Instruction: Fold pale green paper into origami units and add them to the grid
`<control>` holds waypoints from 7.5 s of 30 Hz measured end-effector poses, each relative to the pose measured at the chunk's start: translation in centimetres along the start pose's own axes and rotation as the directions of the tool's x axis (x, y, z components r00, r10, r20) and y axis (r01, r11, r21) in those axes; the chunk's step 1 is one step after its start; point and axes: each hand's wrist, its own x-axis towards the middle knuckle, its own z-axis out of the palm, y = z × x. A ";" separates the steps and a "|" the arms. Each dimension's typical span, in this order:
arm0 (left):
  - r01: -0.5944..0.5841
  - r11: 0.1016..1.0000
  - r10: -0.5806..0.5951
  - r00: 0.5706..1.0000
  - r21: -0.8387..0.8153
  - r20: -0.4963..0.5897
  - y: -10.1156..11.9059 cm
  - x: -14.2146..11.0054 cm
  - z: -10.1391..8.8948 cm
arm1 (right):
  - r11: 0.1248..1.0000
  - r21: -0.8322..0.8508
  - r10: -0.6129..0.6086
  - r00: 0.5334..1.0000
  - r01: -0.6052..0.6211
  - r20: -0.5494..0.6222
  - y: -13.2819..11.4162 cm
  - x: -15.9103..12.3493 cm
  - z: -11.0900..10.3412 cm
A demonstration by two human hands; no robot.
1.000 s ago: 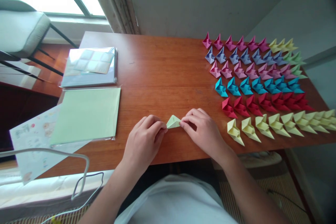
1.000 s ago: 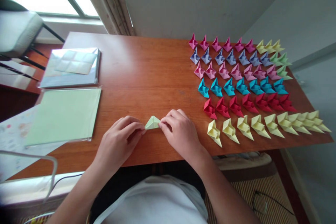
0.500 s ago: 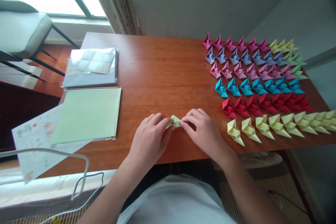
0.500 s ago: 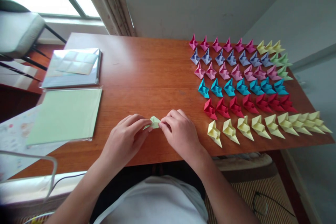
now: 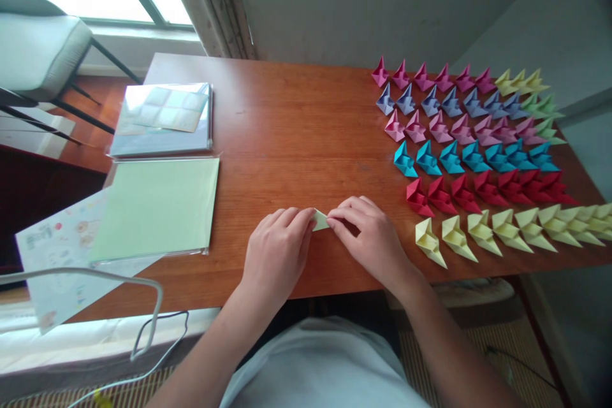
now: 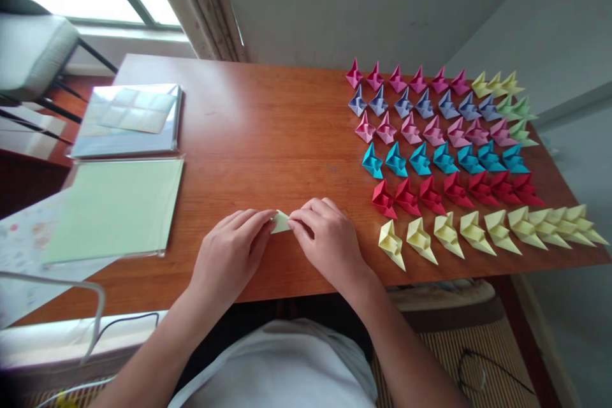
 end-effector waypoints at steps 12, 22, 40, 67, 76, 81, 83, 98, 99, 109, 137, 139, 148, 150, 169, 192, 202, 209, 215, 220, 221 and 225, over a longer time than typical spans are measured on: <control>0.043 0.999 -0.043 0.999 -0.027 -0.022 0.1 0.1 0.2 | 0.999 -0.026 0.043 0.995 -0.040 0.095 -0.4 0.8 -0.4; 0.123 0.989 -0.131 0.986 -0.086 -0.098 0.3 -0.3 0.8 | 0.994 -0.028 0.102 0.994 -0.101 0.037 -0.7 0.8 0.1; 0.084 0.996 -0.081 0.992 0.032 -0.096 0.9 -0.3 0.9 | 0.990 -0.059 0.131 0.991 -0.132 -0.012 -0.8 0.9 0.7; -0.001 0.997 0.008 0.997 -0.082 0.077 -0.5 0.9 -0.3 | 0.960 -0.258 0.134 0.988 -0.111 0.072 -3.0 1.0 0.1; 0.058 0.926 0.003 0.987 -0.374 0.160 -1.1 1.2 -2.0 | 0.994 0.092 -0.060 0.998 0.057 0.026 -3.0 1.4 -1.4; 0.073 0.846 0.066 0.969 -0.528 0.239 -1.3 1.3 -3.0 | 0.946 0.323 -0.024 0.999 0.035 -0.039 -3.1 1.5 -1.8; 0.122 0.807 0.031 0.968 -0.578 0.248 -1.2 1.3 -2.7 | 0.897 0.440 0.080 0.995 -0.048 -0.055 -2.7 1.3 -1.1; 0.305 0.360 -0.298 0.933 -0.882 0.201 0.8 0.3 -0.5 | 0.854 0.490 0.241 0.968 -0.176 -0.074 -2.8 -1.5 0.5; 0.315 0.327 -0.302 0.928 -0.891 0.217 0.9 0.3 -0.5 | 0.873 0.461 0.228 0.969 -0.160 -0.094 -2.8 -1.5 0.4; 0.347 0.180 -0.283 0.915 -0.921 0.289 1.3 0.4 -0.5 | 0.947 0.313 0.116 0.982 -0.065 -0.149 -2.3 -1.3 -0.1; 0.337 0.250 -0.259 0.927 -0.908 0.272 1.6 0.1 -0.1 | 0.906 0.408 0.180 0.975 -0.111 -0.133 -2.1 -0.3 -1.0; 0.340 0.271 -0.241 0.930 -0.901 0.278 1.6 0.1 -0.1 | 0.905 0.415 0.164 0.977 -0.093 -0.139 -2.1 0.2 -1.2; 0.354 0.302 -0.149 0.935 -0.885 0.323 1.7 -0.3 -0.1 | 0.922 0.385 0.094 0.985 -0.031 -0.145 -2.4 1.0 -1.6; 0.358 0.309 -0.142 0.933 -0.881 0.329 1.7 -0.3 -0.1 | 0.909 0.414 0.116 0.983 -0.047 -0.143 -2.3 0.9 -1.4; 0.330 0.314 -0.258 0.932 -0.890 0.254 1.3 0.0 -0.4 | 0.844 0.499 0.220 0.975 -0.195 0.008 -1.6 0.3 -1.1; 0.314 0.280 -0.319 0.922 -0.907 0.221 1.2 0.1 -0.3 | 0.907 0.394 0.153 0.988 -0.150 0.025 -1.8 -0.2 -0.5; 0.307 0.308 -0.307 0.928 -0.900 0.212 1.1 -0.2 0.1 | 0.877 0.456 0.176 0.984 -0.152 -0.011 -1.5 -0.9 0.4; 0.262 0.339 -0.315 0.937 -0.903 0.154 0.7 -0.3 0.4 | 0.837 0.530 0.175 0.984 -0.138 -0.021 -1.6 -1.5 0.6; 0.264 0.234 -0.325 0.928 -0.936 0.181 0.9 -0.1 0.0 | 0.759 0.624 0.187 0.980 -0.188 0.068 -1.8 -1.3 -0.2; 0.285 0.223 -0.290 0.932 -0.932 0.216 0.9 0.0 -0.1 | 0.671 0.702 0.256 0.963 -0.239 0.083 -2.0 -0.9 -0.7; 0.285 0.235 -0.281 0.935 -0.929 0.216 0.9 0.0 -0.1 | 0.655 0.714 0.262 0.961 -0.248 0.094 -1.9 -0.9 -0.7; 0.273 0.302 -0.255 0.946 -0.913 0.199 0.7 0.0 0.0 | 0.643 0.721 0.260 0.959 -0.258 0.111 -1.6 -1.1 -0.4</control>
